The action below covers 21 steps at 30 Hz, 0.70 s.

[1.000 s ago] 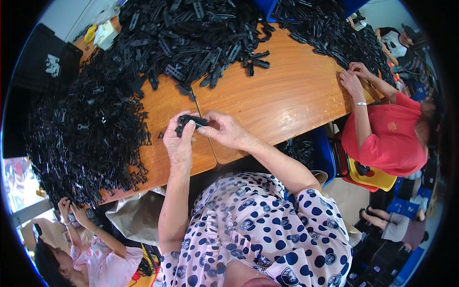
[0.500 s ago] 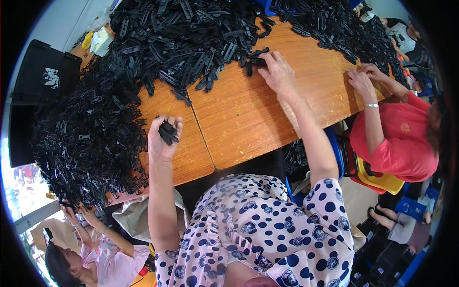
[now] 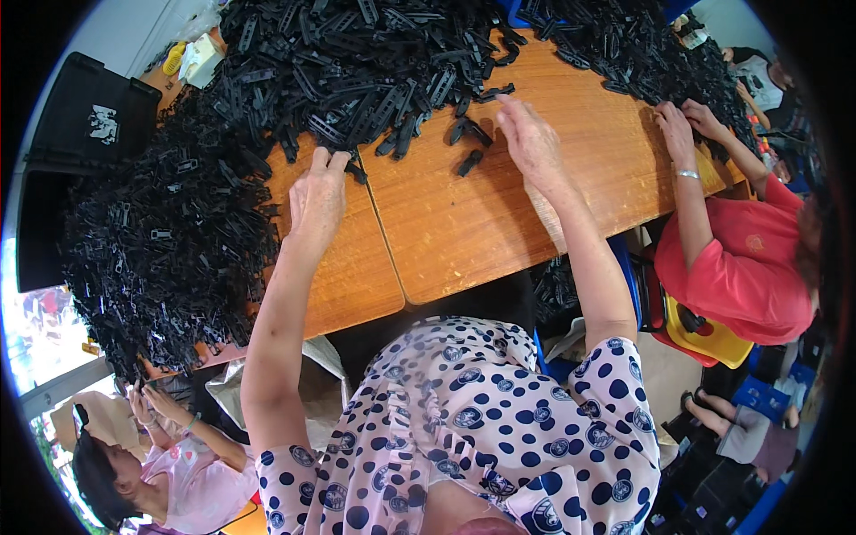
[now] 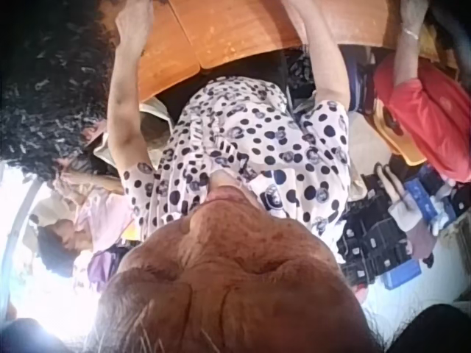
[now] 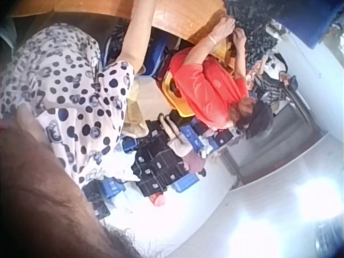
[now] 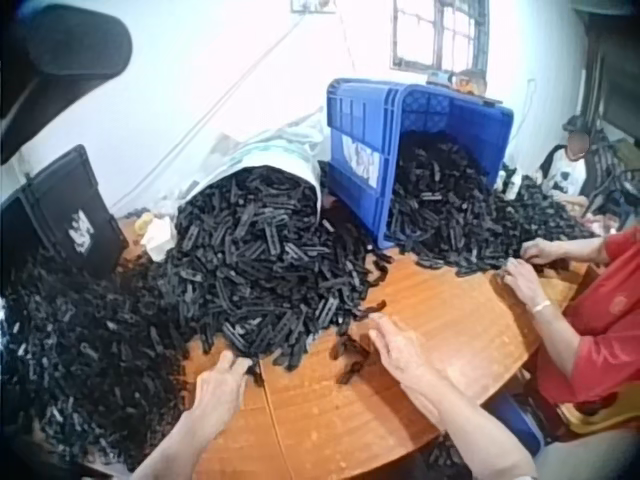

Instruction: The person assembles plastic components by picking pieces from the table, fitting them together by hand, and dropping the assembled parts into a bag.

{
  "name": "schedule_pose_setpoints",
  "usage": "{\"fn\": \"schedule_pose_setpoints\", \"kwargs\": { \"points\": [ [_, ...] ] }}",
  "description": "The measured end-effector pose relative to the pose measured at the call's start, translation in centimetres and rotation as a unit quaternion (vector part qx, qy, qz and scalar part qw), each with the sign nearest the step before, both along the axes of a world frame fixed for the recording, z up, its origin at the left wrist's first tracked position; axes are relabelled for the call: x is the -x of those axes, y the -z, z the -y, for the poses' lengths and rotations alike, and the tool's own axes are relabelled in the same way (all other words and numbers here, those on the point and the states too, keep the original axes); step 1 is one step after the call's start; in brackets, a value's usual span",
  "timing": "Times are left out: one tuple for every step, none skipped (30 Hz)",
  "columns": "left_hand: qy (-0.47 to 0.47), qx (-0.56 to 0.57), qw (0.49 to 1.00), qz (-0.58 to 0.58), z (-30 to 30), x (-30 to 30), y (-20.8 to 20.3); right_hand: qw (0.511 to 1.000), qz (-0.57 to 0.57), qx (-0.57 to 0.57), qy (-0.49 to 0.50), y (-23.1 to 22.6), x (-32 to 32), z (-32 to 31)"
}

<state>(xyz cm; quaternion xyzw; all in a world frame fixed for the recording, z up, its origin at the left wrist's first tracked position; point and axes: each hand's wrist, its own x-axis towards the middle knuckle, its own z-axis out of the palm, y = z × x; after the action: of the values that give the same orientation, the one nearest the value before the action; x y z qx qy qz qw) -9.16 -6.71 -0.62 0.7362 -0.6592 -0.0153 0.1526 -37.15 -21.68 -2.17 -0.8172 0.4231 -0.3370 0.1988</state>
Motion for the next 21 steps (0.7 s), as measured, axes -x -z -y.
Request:
{"fn": "schedule_pose_setpoints", "kwargs": {
  "points": [
    [0.003,-0.007,1.0,0.015,0.2,0.1,-0.1,0.996,-0.005,0.078,0.034,0.0,0.5,0.1],
    [0.006,-0.014,0.999,0.03,0.3,0.2,-0.2,0.996,-0.008,0.079,0.034,-0.1,0.9,0.1],
    [0.006,-0.014,0.999,0.028,0.3,0.0,0.0,0.999,0.014,0.04,0.023,-0.3,1.3,-0.1],
    [0.016,-0.014,0.999,0.044,0.3,-0.3,0.3,0.999,0.035,0.001,0.012,-0.6,1.5,-0.5],
    [0.025,-0.013,0.998,0.061,0.2,-0.7,0.4,0.999,0.034,0.0,0.012,-0.9,1.4,-1.1],
    [0.025,-0.014,0.998,0.06,-0.1,-1.0,0.4,0.998,0.03,-0.032,-0.047,-1.3,1.2,-1.8],
    [0.025,-0.028,0.997,0.063,-0.4,-1.3,0.3,0.992,0.026,-0.065,-0.108,-1.6,0.9,-2.6],
    [0.025,-0.042,0.997,0.067,-0.7,-1.6,0.1,0.986,-0.042,-0.039,-0.156,-1.9,0.8,-3.2],
    [0.024,-0.042,0.997,0.067,-0.9,-1.9,0.3,0.986,-0.041,-0.039,-0.156,-2.2,0.6,-3.8],
    [0.025,-0.025,0.998,0.044,-1.0,-2.1,0.6,0.974,-0.126,0.028,-0.188,-2.4,0.3,-4.4],
    [0.024,-0.008,0.999,0.023,-1.1,-2.4,0.8,0.949,-0.208,0.095,-0.219,-2.5,0.1,-4.7],
    [0.019,-0.008,0.999,0.026,-1.4,-2.5,0.8,0.937,-0.246,0.084,-0.233,-2.1,-0.3,-4.9],
    [-0.018,-0.008,0.999,-0.047,-1.6,-2.4,0.8,0.937,-0.242,0.087,-0.239,-2.2,-0.5,-5.0],
    [-0.055,-0.007,0.991,-0.119,-2.0,-2.3,0.7,0.93,-0.272,0.082,-0.233,-2.4,-0.7,-5.2],
    [-0.061,-0.005,0.991,-0.117,-2.3,-2.1,0.7,0.922,-0.304,0.078,-0.227,-2.5,-1.0,-5.3],
    [-0.12,-0.03,0.927,-0.353,-2.8,-1.9,0.6,0.921,-0.302,0.081,-0.233,-2.6,-1.6,-5.6],
    [-0.17,-0.05,0.804,-0.568,-3.3,-1.7,0.6,0.96,-0.196,0.06,-0.193,-2.7,-2.2,-6.3],
    [-0.119,0.009,0.726,-0.677,-4.0,-1.1,0.8,0.984,-0.089,0.037,-0.149,-2.9,-2.5,-7.0],
    [-0.122,0.013,0.725,-0.678,-4.5,-0.6,0.8,0.983,-0.09,0.039,-0.154,-2.8,-3.1,-7.6],
    [-0.092,0.037,0.654,-0.75,-4.9,0.2,0.7,0.971,0.102,-0.154,-0.153,-2.4,-4.0,-8.3],
    [-0.058,0.06,0.574,-0.815,-5.2,0.9,0.7,0.887,0.284,-0.336,-0.14,-2.2,-4.9,-9.2]
  ]
}}
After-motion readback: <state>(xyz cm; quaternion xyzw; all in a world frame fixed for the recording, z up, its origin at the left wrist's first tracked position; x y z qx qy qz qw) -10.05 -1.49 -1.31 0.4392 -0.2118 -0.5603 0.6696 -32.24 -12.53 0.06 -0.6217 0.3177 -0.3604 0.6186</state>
